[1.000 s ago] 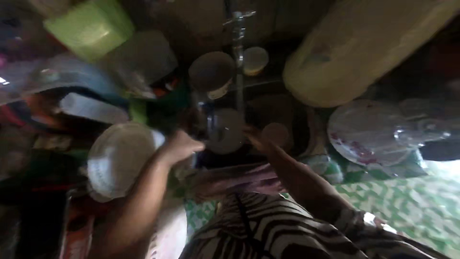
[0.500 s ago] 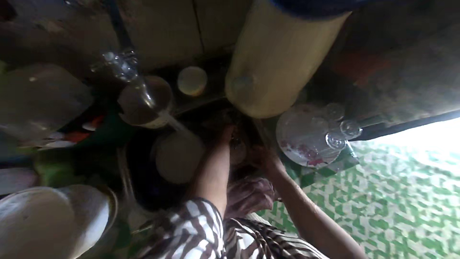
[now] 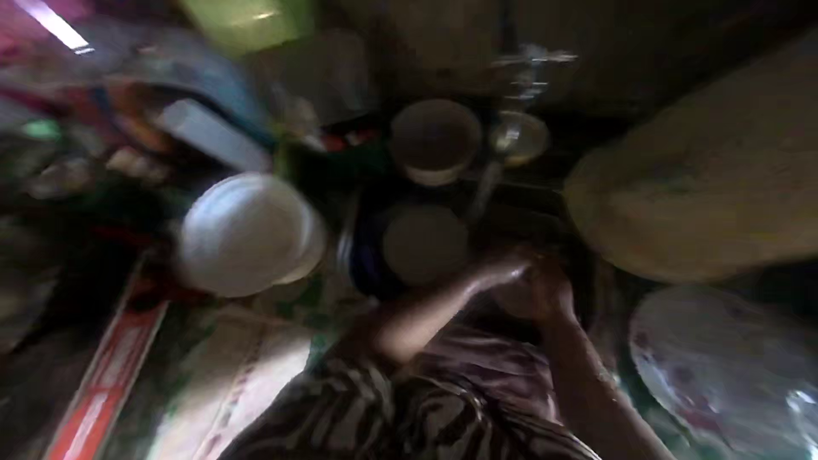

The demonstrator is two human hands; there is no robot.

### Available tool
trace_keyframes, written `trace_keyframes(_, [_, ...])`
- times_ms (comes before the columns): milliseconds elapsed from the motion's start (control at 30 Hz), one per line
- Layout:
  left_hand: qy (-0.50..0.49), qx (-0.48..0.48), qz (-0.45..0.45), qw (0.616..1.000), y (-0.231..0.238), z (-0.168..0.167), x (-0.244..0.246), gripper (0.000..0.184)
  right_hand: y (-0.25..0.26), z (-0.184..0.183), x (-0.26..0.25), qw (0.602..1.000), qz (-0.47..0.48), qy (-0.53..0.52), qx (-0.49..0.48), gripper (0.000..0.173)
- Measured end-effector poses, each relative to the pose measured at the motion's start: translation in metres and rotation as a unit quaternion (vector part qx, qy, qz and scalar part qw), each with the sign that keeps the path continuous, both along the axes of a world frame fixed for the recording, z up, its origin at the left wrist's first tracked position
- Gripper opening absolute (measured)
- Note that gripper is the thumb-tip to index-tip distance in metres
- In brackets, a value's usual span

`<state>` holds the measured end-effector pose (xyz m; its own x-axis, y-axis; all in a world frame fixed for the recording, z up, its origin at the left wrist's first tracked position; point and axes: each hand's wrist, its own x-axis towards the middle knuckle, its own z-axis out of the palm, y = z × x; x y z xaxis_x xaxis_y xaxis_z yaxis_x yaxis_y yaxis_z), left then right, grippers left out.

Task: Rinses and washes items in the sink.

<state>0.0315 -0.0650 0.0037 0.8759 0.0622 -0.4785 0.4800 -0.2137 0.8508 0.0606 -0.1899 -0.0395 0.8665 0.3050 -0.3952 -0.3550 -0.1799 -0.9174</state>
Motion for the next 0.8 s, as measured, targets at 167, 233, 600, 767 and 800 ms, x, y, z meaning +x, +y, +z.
trace_keyframes(167, [-0.189,0.334,0.272,0.883,0.119,0.056,-0.173,0.036,0.117,0.025,-0.036,0.964,0.263,-0.018,0.019,0.033])
trace_keyframes(233, [-0.123,0.481,0.426,0.757,0.181,0.061,-0.244,0.041,0.164,0.043,-0.055,0.93,0.365,-0.047,0.014,0.036])
trace_keyframes(600, [0.134,0.299,0.566,0.756,0.278,0.068,-0.359,0.03,0.309,0.08,-0.141,0.905,0.404,-0.107,-0.079,0.049])
trace_keyframes(767, [0.038,0.303,0.597,0.742,0.267,0.082,-0.343,0.035,0.296,0.092,-0.138,0.925,0.361,-0.112,-0.035,0.044])
trace_keyframes(800, [-0.005,0.292,0.608,0.738,0.264,0.089,-0.337,0.04,0.293,0.1,-0.135,0.927,0.356,-0.118,-0.031,0.043])
